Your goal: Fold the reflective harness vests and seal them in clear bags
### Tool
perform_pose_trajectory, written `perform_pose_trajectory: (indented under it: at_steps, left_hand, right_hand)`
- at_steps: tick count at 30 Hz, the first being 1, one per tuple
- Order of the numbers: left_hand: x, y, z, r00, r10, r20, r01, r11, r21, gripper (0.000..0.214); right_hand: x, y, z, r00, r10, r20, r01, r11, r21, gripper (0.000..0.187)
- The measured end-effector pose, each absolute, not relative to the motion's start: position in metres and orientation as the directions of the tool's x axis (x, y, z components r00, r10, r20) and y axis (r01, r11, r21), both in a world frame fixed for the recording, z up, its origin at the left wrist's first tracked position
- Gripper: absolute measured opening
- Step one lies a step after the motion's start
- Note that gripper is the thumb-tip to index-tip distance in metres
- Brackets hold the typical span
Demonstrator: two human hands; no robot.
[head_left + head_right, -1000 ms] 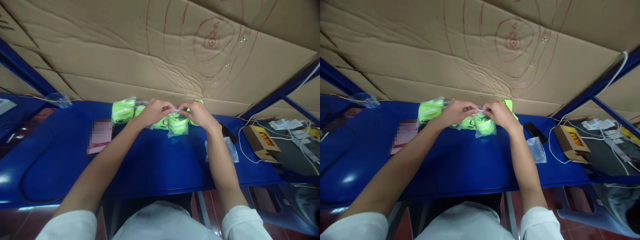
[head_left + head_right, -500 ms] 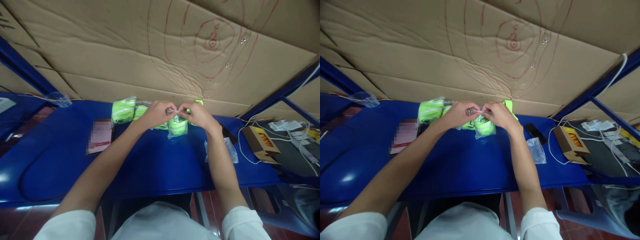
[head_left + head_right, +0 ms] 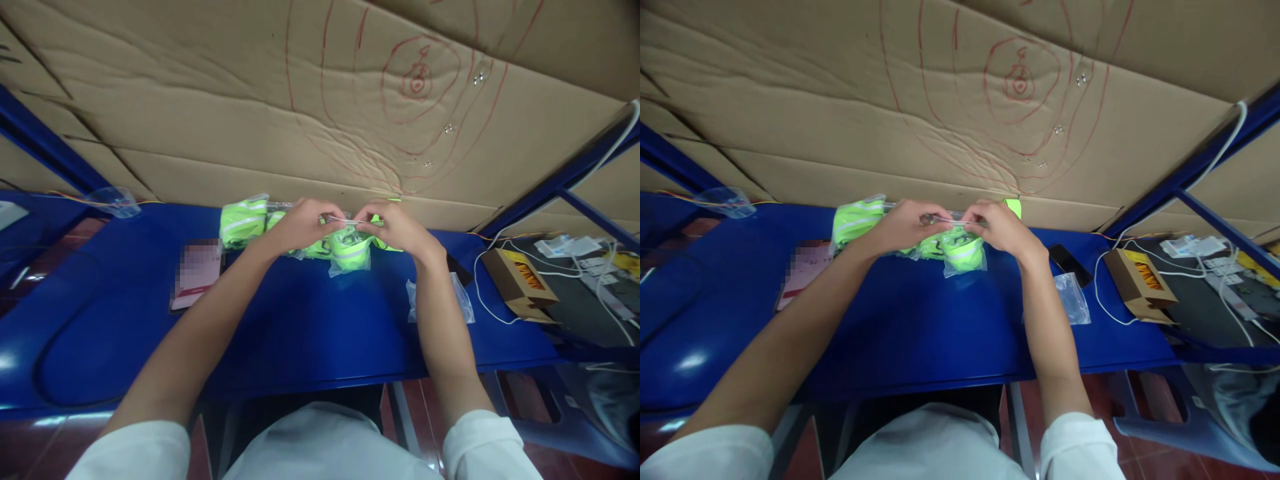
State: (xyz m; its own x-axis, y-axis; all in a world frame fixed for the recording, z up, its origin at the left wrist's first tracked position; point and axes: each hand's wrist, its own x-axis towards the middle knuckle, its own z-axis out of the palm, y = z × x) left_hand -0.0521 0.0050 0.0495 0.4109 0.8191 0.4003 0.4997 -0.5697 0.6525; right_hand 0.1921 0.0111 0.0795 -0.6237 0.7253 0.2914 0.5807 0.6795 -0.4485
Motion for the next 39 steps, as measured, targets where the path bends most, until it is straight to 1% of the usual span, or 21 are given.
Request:
perform_pose_trajectory:
  at_steps: [3,8,12,14,17,20,23,25,28,34,37,39]
  left_hand:
    - [-0.061,0.005,0.056,0.410,0.852,0.326,0.509,-0.510,0.694,0.024]
    - [-0.063,0.005,0.057,0.367,0.836,0.408,0.533,-0.548,0.644,0.019]
    - [-0.060,0.003,0.057,0.412,0.815,0.407,0.539,-0.578,0.613,0.021]
    - [-0.057,0.003,0.055,0.445,0.785,0.431,0.538,-0.619,0.573,0.022]
    - [-0.052,0.006,0.046,0.488,0.710,0.508,0.533,-0.703,0.470,0.023]
    - [-0.049,0.009,0.038,0.490,0.677,0.549,0.568,-0.726,0.389,0.023]
    - [-0.049,0.009,0.035,0.470,0.691,0.549,0.592,-0.708,0.385,0.019]
    - [-0.047,0.006,0.035,0.472,0.691,0.548,0.603,-0.706,0.371,0.018]
    - [-0.043,0.003,0.036,0.470,0.682,0.560,0.624,-0.706,0.336,0.018]
    - [-0.041,0.002,0.038,0.466,0.673,0.574,0.608,-0.715,0.344,0.018]
    - [-0.042,0.002,0.039,0.447,0.705,0.551,0.623,-0.687,0.374,0.016]
    - [-0.041,0.003,0.039,0.446,0.716,0.537,0.611,-0.682,0.401,0.017]
  right_hand:
    - [0.197,0.013,0.079,-0.597,0.758,0.263,0.596,0.639,-0.487,0.013]
    - [0.197,0.014,0.076,-0.612,0.740,0.278,0.606,0.665,-0.437,0.011]
    - [0.193,0.012,0.077,-0.591,0.756,0.281,0.606,0.646,-0.463,0.011]
    - [0.189,0.009,0.078,-0.592,0.754,0.286,0.597,0.648,-0.472,0.012]
    - [0.185,0.007,0.078,-0.617,0.725,0.306,0.563,0.678,-0.472,0.014]
    - [0.191,0.011,0.077,-0.627,0.726,0.285,0.553,0.671,-0.494,0.014]
    - [0.202,0.018,0.075,-0.585,0.771,0.252,0.591,0.618,-0.519,0.014]
    - [0.207,0.022,0.073,-0.563,0.789,0.247,0.623,0.601,-0.500,0.013]
    - [0.205,0.024,0.069,-0.576,0.777,0.254,0.637,0.621,-0.457,0.013]
    - [0.193,0.019,0.068,-0.611,0.739,0.282,0.626,0.670,-0.399,0.014]
    - [0.195,0.017,0.070,-0.616,0.734,0.287,0.592,0.671,-0.445,0.013]
    - [0.198,0.018,0.071,-0.609,0.747,0.266,0.601,0.654,-0.459,0.014]
